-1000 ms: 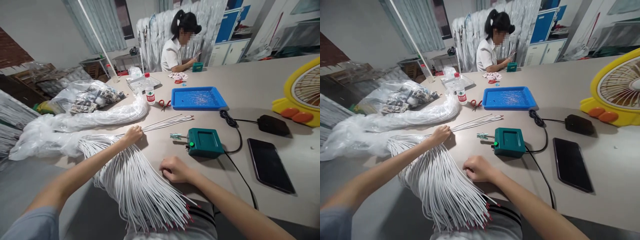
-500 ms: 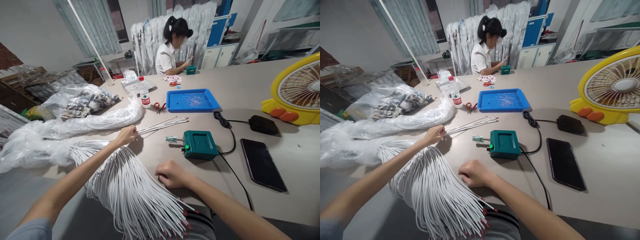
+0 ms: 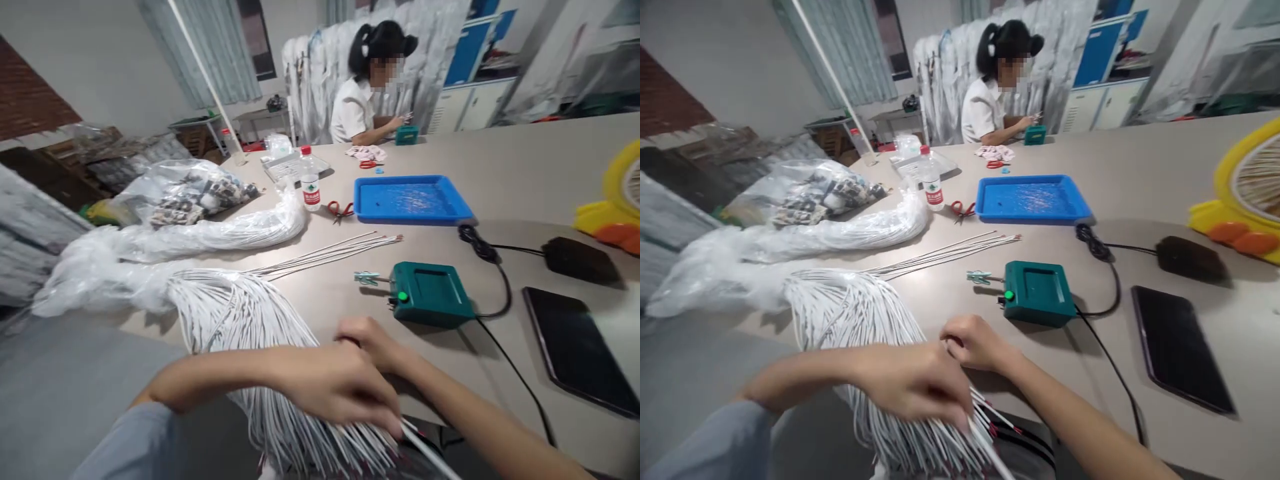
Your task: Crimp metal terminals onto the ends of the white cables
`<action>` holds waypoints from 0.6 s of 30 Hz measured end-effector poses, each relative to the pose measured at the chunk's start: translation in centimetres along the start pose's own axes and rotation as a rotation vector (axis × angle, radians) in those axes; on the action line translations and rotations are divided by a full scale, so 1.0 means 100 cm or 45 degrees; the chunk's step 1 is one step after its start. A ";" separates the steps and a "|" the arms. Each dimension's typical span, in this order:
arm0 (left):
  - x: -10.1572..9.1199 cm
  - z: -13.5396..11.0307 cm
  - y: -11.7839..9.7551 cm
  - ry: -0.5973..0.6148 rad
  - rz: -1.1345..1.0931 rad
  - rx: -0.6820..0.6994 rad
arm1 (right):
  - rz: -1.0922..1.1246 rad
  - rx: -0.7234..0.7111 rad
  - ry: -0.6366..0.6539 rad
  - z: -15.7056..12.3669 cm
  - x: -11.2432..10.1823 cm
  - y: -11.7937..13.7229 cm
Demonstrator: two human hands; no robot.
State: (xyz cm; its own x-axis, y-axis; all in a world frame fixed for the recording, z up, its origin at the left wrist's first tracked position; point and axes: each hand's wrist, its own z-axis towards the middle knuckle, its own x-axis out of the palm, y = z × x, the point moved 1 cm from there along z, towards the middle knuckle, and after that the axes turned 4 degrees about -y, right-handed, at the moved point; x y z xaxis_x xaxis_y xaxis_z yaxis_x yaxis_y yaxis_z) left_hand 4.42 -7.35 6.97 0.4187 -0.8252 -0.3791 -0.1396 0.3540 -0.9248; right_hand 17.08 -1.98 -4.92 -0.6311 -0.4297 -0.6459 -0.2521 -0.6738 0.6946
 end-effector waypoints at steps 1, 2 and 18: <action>0.014 0.005 0.003 0.158 -0.136 0.065 | 0.042 0.005 -0.023 0.001 0.000 -0.001; 0.025 0.009 0.007 0.311 -0.264 0.111 | 0.081 0.011 -0.049 0.002 0.000 -0.001; -0.047 0.009 0.112 -0.793 -0.759 -0.205 | 0.844 0.428 -0.804 0.013 -0.020 -0.004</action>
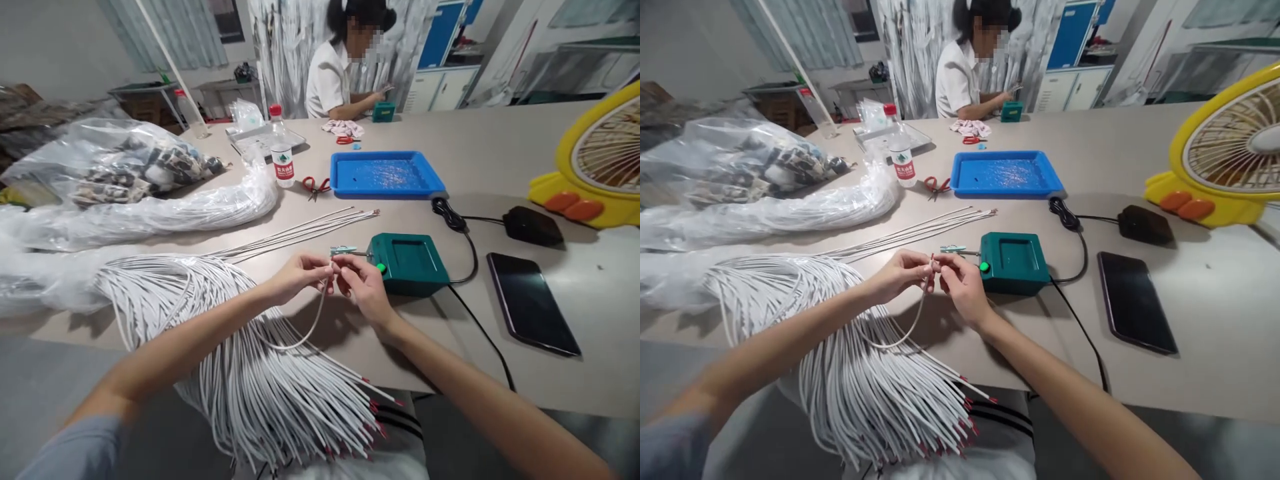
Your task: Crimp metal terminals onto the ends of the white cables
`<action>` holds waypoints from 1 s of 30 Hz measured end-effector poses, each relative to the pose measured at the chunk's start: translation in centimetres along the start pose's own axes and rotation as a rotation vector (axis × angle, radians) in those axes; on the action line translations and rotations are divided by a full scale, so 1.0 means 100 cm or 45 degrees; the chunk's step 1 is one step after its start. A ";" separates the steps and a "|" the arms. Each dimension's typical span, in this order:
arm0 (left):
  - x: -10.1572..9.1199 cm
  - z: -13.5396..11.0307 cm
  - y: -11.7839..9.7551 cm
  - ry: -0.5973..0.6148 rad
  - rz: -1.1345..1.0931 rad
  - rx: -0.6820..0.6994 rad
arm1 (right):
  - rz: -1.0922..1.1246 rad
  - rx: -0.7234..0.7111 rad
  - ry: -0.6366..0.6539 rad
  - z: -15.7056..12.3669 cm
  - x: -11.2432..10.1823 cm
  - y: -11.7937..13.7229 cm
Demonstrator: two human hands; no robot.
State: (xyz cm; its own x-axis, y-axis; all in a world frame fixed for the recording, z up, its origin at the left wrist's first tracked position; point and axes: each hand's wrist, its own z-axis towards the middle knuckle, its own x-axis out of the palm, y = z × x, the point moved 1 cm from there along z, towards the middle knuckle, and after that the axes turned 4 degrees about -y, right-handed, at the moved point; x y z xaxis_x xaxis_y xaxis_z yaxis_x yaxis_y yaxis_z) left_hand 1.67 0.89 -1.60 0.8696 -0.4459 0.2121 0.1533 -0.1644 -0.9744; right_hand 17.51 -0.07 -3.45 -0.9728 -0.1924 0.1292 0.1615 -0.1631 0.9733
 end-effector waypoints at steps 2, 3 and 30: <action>0.001 -0.002 0.004 -0.007 0.026 -0.018 | -0.001 -0.007 0.014 -0.001 0.000 -0.001; 0.001 -0.002 0.004 -0.008 0.036 -0.030 | -0.016 -0.006 0.019 -0.001 0.000 -0.001; 0.005 -0.008 -0.001 -0.208 0.146 -0.125 | -0.578 -0.742 -0.068 -0.006 -0.009 0.002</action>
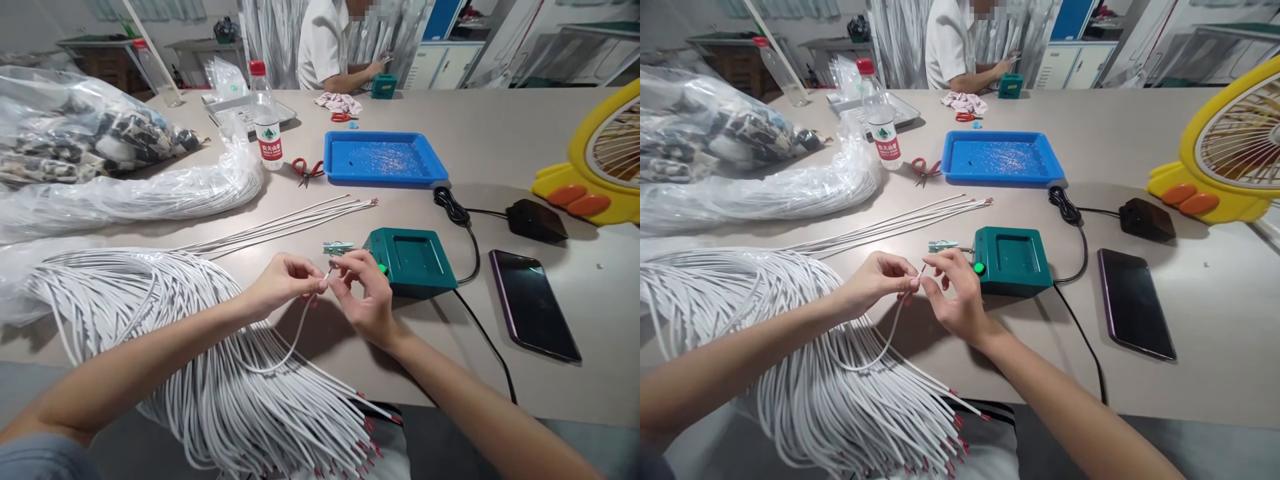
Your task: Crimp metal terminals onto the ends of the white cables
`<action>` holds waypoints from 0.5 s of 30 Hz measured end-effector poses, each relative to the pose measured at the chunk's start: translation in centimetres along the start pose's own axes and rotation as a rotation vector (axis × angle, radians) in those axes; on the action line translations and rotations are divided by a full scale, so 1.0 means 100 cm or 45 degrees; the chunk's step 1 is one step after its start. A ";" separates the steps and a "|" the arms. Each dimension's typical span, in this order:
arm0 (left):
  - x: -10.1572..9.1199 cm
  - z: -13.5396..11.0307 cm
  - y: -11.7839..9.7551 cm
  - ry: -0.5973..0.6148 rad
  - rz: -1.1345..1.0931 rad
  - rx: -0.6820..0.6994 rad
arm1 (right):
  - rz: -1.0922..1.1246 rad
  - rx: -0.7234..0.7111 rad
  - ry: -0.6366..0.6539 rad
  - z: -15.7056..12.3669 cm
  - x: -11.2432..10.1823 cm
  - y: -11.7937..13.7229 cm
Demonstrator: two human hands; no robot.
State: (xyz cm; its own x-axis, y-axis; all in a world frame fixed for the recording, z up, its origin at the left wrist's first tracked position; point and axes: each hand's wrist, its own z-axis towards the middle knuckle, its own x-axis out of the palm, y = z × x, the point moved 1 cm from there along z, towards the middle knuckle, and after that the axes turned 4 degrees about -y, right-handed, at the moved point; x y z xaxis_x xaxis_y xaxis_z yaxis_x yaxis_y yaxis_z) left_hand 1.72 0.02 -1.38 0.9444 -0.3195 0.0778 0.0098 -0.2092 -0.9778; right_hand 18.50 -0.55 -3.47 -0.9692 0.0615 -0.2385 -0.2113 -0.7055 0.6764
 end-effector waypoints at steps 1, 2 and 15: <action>0.001 0.000 -0.001 -0.036 0.025 0.010 | -0.027 -0.046 0.005 0.000 -0.001 0.002; 0.002 -0.001 -0.002 -0.063 0.051 0.026 | -0.050 -0.091 0.022 0.000 -0.001 0.005; 0.005 -0.004 -0.001 0.050 0.164 0.070 | -0.127 -0.133 0.138 -0.002 0.000 0.006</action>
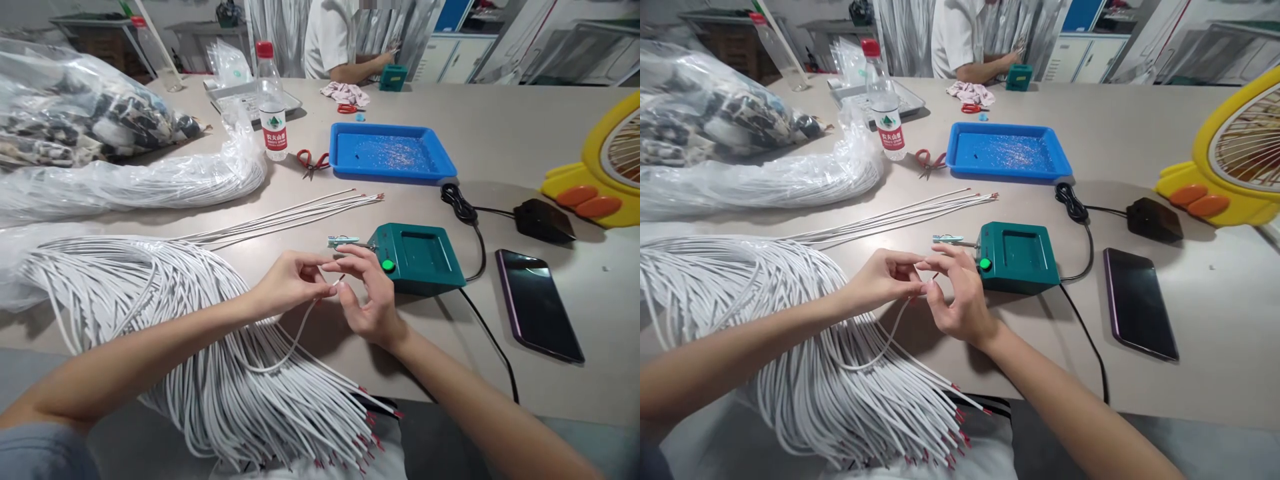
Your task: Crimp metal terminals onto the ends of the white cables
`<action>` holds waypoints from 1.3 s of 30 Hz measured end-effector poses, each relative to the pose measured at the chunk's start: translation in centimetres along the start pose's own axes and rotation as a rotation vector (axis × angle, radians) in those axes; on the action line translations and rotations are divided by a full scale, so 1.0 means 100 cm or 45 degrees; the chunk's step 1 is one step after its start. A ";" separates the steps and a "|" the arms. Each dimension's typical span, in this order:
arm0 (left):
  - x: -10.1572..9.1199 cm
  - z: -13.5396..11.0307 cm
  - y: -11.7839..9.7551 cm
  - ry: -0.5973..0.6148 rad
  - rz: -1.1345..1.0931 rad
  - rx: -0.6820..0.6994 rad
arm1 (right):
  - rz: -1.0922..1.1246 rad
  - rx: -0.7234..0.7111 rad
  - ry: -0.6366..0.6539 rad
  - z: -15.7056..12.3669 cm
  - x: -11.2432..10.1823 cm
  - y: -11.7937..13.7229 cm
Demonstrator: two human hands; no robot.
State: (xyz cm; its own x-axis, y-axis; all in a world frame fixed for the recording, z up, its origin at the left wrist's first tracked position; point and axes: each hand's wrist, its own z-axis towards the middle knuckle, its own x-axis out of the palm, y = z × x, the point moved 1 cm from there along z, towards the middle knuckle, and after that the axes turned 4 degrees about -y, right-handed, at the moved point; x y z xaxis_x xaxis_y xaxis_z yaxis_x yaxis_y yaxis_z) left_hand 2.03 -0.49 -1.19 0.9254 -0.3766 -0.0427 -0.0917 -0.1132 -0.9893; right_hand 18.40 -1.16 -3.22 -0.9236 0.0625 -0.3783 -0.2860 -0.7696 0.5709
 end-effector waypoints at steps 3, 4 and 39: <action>0.001 -0.001 0.001 -0.050 -0.034 -0.046 | -0.050 0.011 -0.004 0.000 -0.001 0.001; 0.001 -0.001 0.001 -0.058 -0.053 -0.060 | -0.060 0.027 -0.022 0.001 -0.002 0.002; -0.002 0.001 -0.006 -0.004 -0.205 -0.080 | -0.036 0.093 -0.141 0.003 0.001 -0.004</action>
State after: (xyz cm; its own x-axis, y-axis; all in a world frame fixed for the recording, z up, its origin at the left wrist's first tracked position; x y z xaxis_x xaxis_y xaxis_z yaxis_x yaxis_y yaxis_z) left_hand 1.90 -0.21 -0.63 0.9310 -0.3462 0.1153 0.0352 -0.2294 -0.9727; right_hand 18.36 -0.62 -3.28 -0.9362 0.1567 -0.3146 -0.3266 -0.7186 0.6140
